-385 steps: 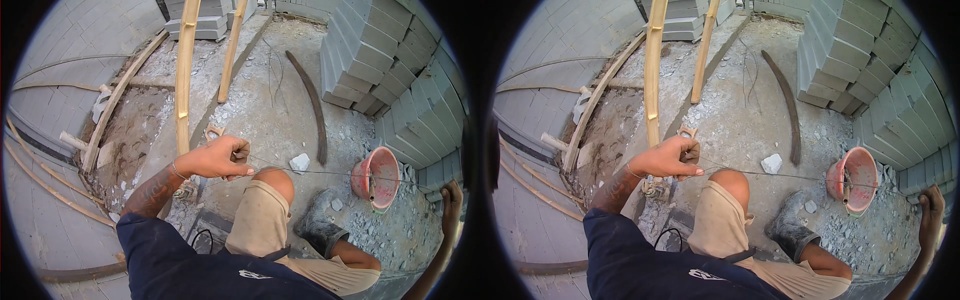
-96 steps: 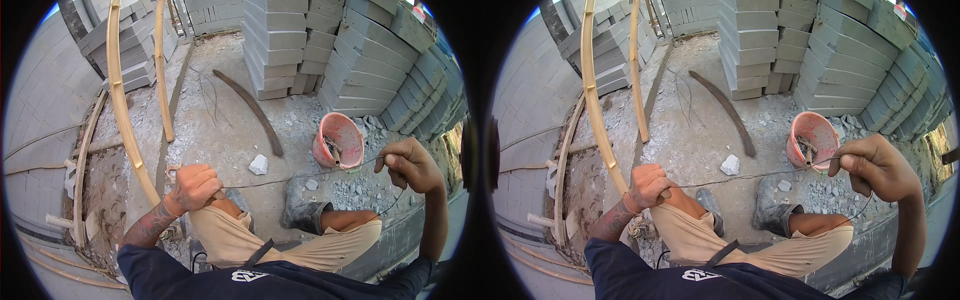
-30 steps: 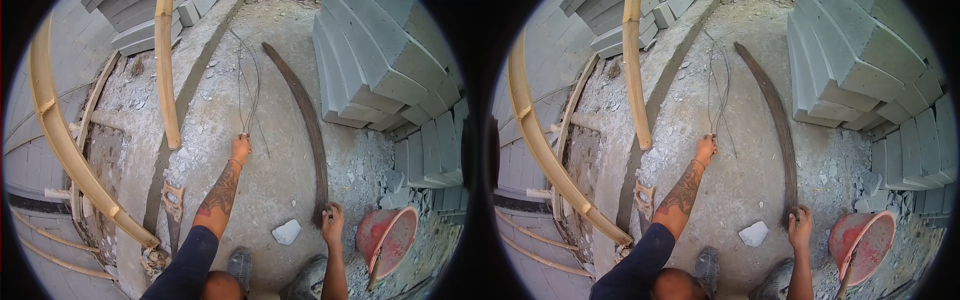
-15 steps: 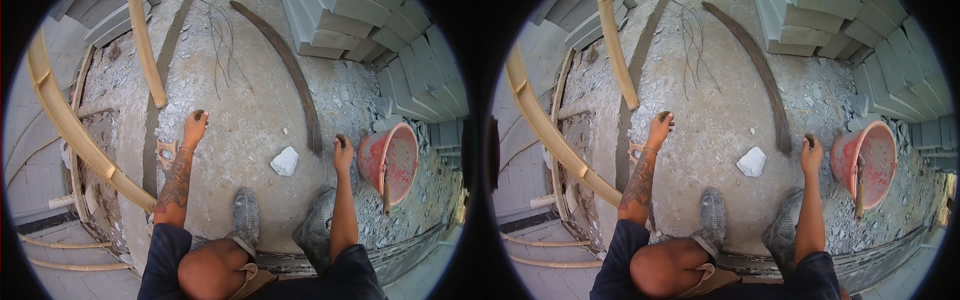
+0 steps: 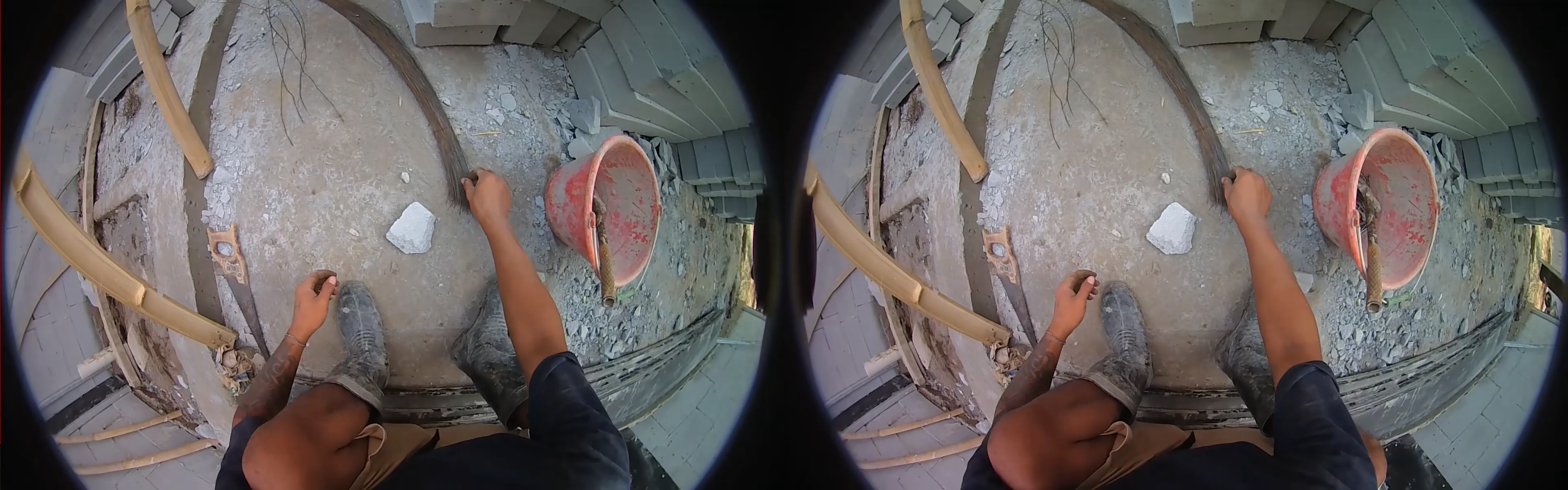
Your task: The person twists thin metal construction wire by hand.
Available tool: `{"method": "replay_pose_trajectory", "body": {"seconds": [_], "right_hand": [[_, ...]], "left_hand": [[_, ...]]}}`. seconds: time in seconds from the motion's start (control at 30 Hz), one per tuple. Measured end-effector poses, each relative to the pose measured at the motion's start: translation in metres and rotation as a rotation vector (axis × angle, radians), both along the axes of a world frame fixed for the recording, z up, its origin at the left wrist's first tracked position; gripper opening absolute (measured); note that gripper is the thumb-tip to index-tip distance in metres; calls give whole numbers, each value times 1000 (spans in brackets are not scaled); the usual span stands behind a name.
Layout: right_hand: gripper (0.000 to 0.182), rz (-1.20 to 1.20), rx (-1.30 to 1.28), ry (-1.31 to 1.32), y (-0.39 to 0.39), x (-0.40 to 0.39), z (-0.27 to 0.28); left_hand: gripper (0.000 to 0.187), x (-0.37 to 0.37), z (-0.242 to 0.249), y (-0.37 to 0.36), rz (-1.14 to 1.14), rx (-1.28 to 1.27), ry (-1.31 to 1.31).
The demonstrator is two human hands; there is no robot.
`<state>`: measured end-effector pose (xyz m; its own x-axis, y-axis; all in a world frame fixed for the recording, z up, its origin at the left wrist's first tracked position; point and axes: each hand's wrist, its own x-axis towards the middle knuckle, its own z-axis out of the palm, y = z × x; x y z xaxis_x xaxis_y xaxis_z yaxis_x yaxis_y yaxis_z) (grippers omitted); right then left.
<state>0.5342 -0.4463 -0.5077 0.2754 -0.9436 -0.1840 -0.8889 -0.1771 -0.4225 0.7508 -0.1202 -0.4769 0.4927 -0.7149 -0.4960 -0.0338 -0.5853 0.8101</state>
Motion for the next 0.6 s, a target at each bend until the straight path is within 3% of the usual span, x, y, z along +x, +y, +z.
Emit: {"method": "replay_pose_trajectory", "body": {"seconds": [0.1, 0.23, 0.4, 0.6], "right_hand": [[28, -156, 122, 20, 2, 4, 10], [27, -155, 164, -16, -4, -3, -2], [23, 46, 257, -154, -27, -20, -29], [25, 75, 351, -374, -34, -28, -36]], "left_hand": [[26, 6, 1, -15, -75, 13, -31], [27, 9, 2, -26, -81, 20, -29], [28, -4, 0, -25, -88, 48, -12], [29, -15, -2, -19, -122, 100, -1]]}}
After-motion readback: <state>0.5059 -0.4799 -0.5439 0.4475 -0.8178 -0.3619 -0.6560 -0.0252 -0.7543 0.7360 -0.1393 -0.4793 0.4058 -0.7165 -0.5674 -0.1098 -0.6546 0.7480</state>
